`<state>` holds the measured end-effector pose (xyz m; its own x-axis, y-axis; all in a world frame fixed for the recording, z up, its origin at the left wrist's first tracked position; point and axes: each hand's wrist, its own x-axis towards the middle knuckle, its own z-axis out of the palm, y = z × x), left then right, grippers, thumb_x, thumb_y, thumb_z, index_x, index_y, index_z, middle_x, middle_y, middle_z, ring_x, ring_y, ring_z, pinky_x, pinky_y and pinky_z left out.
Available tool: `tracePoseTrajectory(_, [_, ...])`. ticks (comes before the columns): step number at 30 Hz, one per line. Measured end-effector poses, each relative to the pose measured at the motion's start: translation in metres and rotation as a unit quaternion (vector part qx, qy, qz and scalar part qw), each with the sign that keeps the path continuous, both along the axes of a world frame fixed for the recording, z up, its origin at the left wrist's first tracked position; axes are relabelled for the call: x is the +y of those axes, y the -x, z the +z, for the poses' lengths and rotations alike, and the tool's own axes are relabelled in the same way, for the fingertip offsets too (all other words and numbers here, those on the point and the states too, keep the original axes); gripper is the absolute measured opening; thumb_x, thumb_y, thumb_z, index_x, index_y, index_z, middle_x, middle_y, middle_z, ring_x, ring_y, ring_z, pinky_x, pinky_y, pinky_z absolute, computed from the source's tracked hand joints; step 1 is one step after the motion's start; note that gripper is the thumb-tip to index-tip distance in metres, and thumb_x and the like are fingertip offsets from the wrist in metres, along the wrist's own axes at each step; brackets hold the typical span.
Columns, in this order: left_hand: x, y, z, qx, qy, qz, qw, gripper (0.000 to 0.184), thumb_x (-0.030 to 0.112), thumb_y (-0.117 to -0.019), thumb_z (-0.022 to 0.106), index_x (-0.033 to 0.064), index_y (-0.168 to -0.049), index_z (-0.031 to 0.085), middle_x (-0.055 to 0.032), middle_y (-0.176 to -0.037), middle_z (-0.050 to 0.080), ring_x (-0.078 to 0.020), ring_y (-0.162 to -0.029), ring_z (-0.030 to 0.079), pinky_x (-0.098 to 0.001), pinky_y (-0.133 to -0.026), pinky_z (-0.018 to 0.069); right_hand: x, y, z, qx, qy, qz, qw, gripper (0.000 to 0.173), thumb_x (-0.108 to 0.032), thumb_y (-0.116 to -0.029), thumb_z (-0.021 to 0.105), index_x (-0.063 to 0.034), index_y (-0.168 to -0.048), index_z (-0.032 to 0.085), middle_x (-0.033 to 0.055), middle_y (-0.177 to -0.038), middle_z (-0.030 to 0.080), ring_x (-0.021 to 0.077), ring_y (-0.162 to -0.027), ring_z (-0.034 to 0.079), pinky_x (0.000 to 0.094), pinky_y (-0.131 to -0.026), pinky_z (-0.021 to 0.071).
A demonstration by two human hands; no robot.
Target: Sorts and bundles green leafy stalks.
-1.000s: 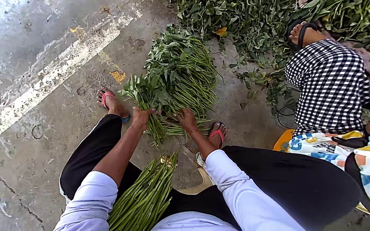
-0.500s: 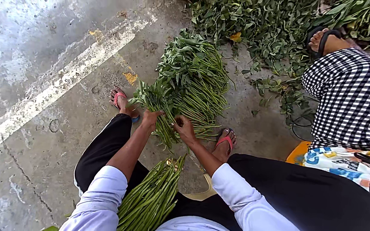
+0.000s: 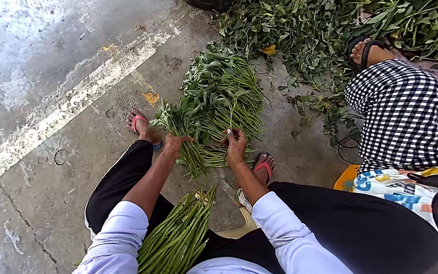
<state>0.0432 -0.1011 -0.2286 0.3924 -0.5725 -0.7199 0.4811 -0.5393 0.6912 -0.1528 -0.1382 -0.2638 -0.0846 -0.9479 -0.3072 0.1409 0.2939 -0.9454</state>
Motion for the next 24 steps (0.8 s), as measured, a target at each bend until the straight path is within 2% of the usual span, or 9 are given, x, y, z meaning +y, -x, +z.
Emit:
tracePoseTrajectory(2, [-0.001, 0.001, 0.0, 0.003, 0.002, -0.006, 1.0, 0.058, -0.012, -0.0873, 0.068, -0.0012, -0.139, 0.044, -0.0213, -0.113, 0.066, -0.0282, -0.091, 0.071, -0.0425, -0.08, 0.0612, 0.002, 0.0, -0.005, 0.087, 0.034, 0.044, 0.995, 0.024, -0.011, -0.1021, 0.061, 0.003, -0.121, 0.057, 0.0111, -0.097, 0.065, 0.0114, -0.06, 0.058, 0.027, -0.056, 0.0532])
tracePoseTrajectory(3, [-0.001, 0.003, 0.0, 0.003, 0.006, -0.01, 1.0, 0.055, -0.011, -0.0867, 0.069, -0.0018, -0.136, 0.047, -0.0203, -0.111, 0.067, -0.0271, -0.09, 0.071, -0.0417, -0.079, 0.0612, 0.009, -0.001, -0.006, 0.137, 0.047, 0.1, 0.984, 0.029, -0.015, -0.1034, 0.061, 0.0029, -0.126, 0.058, 0.0147, -0.1, 0.065, 0.0175, -0.066, 0.06, 0.0337, -0.061, 0.0546])
tracePoseTrajectory(6, [0.0, 0.008, 0.0, -0.001, 0.023, -0.038, 0.999, 0.056, -0.01, -0.0846, 0.072, -0.0007, -0.135, 0.049, -0.0182, -0.112, 0.069, -0.0256, -0.095, 0.071, -0.0426, -0.084, 0.06, 0.033, -0.016, -0.004, 0.218, 0.109, 0.252, 0.936, 0.029, -0.017, -0.1067, 0.056, 0.004, -0.125, 0.066, 0.0215, -0.116, 0.068, 0.0309, -0.1, 0.069, 0.0478, -0.091, 0.0567])
tracePoseTrajectory(8, [0.001, 0.008, 0.003, 0.008, 0.035, -0.062, 0.997, 0.058, -0.007, -0.0866, 0.072, 0.0024, -0.139, 0.047, -0.0168, -0.117, 0.068, -0.0252, -0.1, 0.069, -0.0435, -0.087, 0.0583, 0.043, -0.026, -0.008, 0.221, 0.146, 0.287, 0.921, 0.025, -0.01, -0.1049, 0.056, 0.0036, -0.119, 0.071, 0.0213, -0.116, 0.07, 0.032, -0.109, 0.068, 0.0481, -0.099, 0.0537])
tracePoseTrajectory(13, [0.004, 0.008, 0.006, -0.018, 0.048, -0.089, 0.995, 0.05, -0.005, -0.0869, 0.075, -0.0009, -0.131, 0.052, -0.0135, -0.107, 0.073, -0.0207, -0.095, 0.072, -0.0396, -0.086, 0.0595, 0.029, -0.021, -0.013, 0.166, 0.085, 0.322, 0.928, 0.025, -0.014, -0.1046, 0.058, 0.0032, -0.117, 0.071, 0.0194, -0.113, 0.068, 0.0266, -0.103, 0.067, 0.0431, -0.094, 0.0547])
tracePoseTrajectory(16, [0.0, 0.013, 0.01, -0.042, 0.048, -0.14, 0.988, 0.047, -0.009, -0.084, 0.076, -0.0051, -0.126, 0.055, -0.0137, -0.104, 0.073, -0.019, -0.093, 0.073, -0.0355, -0.086, 0.06, -0.002, -0.02, -0.001, 0.1, 0.023, 0.261, 0.96, 0.04, -0.025, -0.1102, 0.047, 0.0, -0.14, 0.056, 0.0208, -0.135, 0.062, 0.03, -0.12, 0.063, 0.048, -0.102, 0.0519])
tracePoseTrajectory(18, [0.002, 0.014, 0.009, -0.003, 0.044, -0.203, 0.978, 0.043, -0.011, -0.0839, 0.075, -0.0065, -0.123, 0.056, -0.0144, -0.104, 0.073, -0.0207, -0.096, 0.073, -0.0365, -0.089, 0.0602, -0.02, -0.023, 0.015, 0.082, 0.033, 0.269, 0.959, 0.042, -0.03, -0.111, 0.045, -0.0024, -0.142, 0.054, 0.0205, -0.135, 0.062, 0.0301, -0.12, 0.063, 0.05, -0.102, 0.0521])
tracePoseTrajectory(21, [0.007, 0.013, 0.007, 0.108, 0.052, -0.211, 0.97, 0.039, -0.012, -0.0887, 0.067, -0.0053, -0.126, 0.057, -0.0172, -0.108, 0.072, -0.0271, -0.098, 0.072, -0.0417, -0.092, 0.0601, -0.057, -0.032, 0.038, 0.077, 0.086, 0.425, 0.898, 0.031, -0.015, -0.1096, 0.046, 0.0071, -0.125, 0.062, 0.0211, -0.113, 0.067, 0.0236, -0.1, 0.066, 0.0416, -0.092, 0.0537])
tracePoseTrajectory(24, [0.006, 0.009, 0.004, 0.154, 0.073, -0.18, 0.969, 0.036, -0.011, -0.0945, 0.059, -0.005, -0.13, 0.057, -0.0183, -0.106, 0.073, -0.0295, -0.097, 0.072, -0.0433, -0.092, 0.0596, -0.11, -0.029, 0.031, 0.172, 0.126, 0.505, 0.837, 0.031, -0.018, -0.1087, 0.05, 0.0042, -0.119, 0.069, 0.0187, -0.114, 0.071, 0.0242, -0.107, 0.067, 0.0438, -0.099, 0.0502])
